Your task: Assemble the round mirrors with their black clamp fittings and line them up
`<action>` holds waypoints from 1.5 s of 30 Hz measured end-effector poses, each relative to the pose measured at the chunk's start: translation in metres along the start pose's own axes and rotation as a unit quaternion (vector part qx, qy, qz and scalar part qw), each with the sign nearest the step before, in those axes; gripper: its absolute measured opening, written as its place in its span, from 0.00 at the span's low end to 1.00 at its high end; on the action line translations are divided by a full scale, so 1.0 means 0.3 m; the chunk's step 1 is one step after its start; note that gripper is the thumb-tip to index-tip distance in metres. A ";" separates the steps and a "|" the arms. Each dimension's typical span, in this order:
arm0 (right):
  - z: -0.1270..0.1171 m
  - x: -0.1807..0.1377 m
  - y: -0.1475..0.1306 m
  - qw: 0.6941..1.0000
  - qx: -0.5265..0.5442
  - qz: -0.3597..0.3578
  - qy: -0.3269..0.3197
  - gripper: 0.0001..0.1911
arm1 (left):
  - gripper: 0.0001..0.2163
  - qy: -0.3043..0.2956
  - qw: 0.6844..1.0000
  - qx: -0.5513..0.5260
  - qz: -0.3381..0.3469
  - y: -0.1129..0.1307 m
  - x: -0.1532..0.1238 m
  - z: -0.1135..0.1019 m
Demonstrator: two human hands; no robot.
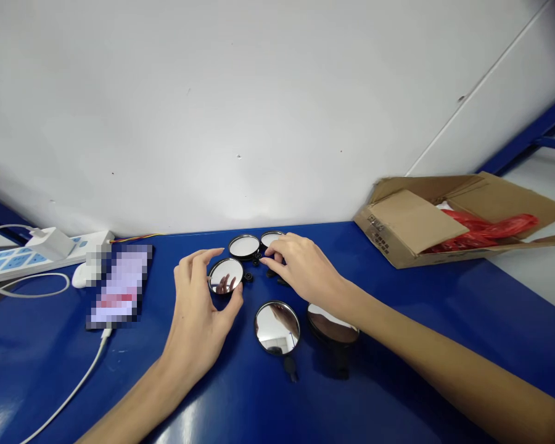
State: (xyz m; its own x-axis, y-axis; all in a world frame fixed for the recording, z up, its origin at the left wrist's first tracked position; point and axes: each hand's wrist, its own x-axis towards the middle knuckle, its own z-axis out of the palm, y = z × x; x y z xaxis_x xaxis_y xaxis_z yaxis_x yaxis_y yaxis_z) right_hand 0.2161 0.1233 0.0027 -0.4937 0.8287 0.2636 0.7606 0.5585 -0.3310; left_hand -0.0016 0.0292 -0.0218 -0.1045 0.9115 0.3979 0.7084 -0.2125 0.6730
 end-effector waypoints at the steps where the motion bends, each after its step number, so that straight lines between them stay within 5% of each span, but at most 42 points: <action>1: -0.007 -0.010 0.002 1.000 0.001 0.001 0.002 0.05 | 0.24 -0.008 1.000 0.007 0.002 -0.006 0.002 0.002; 9: -0.068 -0.144 0.054 0.998 0.039 0.002 0.045 0.12 | 0.13 -0.085 0.990 0.039 0.107 -0.003 0.018 -0.015; 14: -0.061 -0.198 0.105 0.991 0.081 0.029 0.106 0.15 | 0.33 -0.278 0.933 -0.006 0.229 0.044 -0.022 -0.026; 20: -0.030 -0.213 0.134 0.991 0.029 -0.033 0.126 0.17 | 0.46 -0.389 0.895 -0.004 0.217 0.049 -0.058 -0.008; 26: -0.026 -0.221 0.126 0.979 0.033 -0.111 0.167 0.14 | 0.44 -0.358 0.917 -0.009 0.173 0.021 -0.061 0.004; 31: -0.055 -0.237 0.067 0.971 0.129 -0.178 0.096 0.10 | 0.29 -0.226 0.966 -0.017 0.121 0.041 -0.058 0.003; 35: -0.063 -0.256 0.004 0.967 0.104 -0.226 0.062 0.21 | 0.25 -0.148 0.985 -0.064 0.065 0.062 -0.054 -0.007; 38: -0.055 -0.265 -0.025 0.967 0.062 -0.234 0.072 0.22 | 0.27 -0.164 0.982 -0.093 0.029 0.069 -0.059 -0.005; 45: -0.039 -0.270 -0.024 0.967 0.011 -0.246 0.066 0.26 | 0.26 -0.225 0.969 -0.070 0.079 0.081 -0.061 0.001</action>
State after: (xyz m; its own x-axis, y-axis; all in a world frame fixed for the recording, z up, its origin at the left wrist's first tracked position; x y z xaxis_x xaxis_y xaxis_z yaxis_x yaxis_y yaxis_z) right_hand 0.2556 0.0519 -0.0055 -0.7338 0.4522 0.5070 0.4381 0.8853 -0.1555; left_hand 0.0179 0.0074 -0.0131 0.3338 0.9185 0.2119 0.5859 -0.3783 0.7166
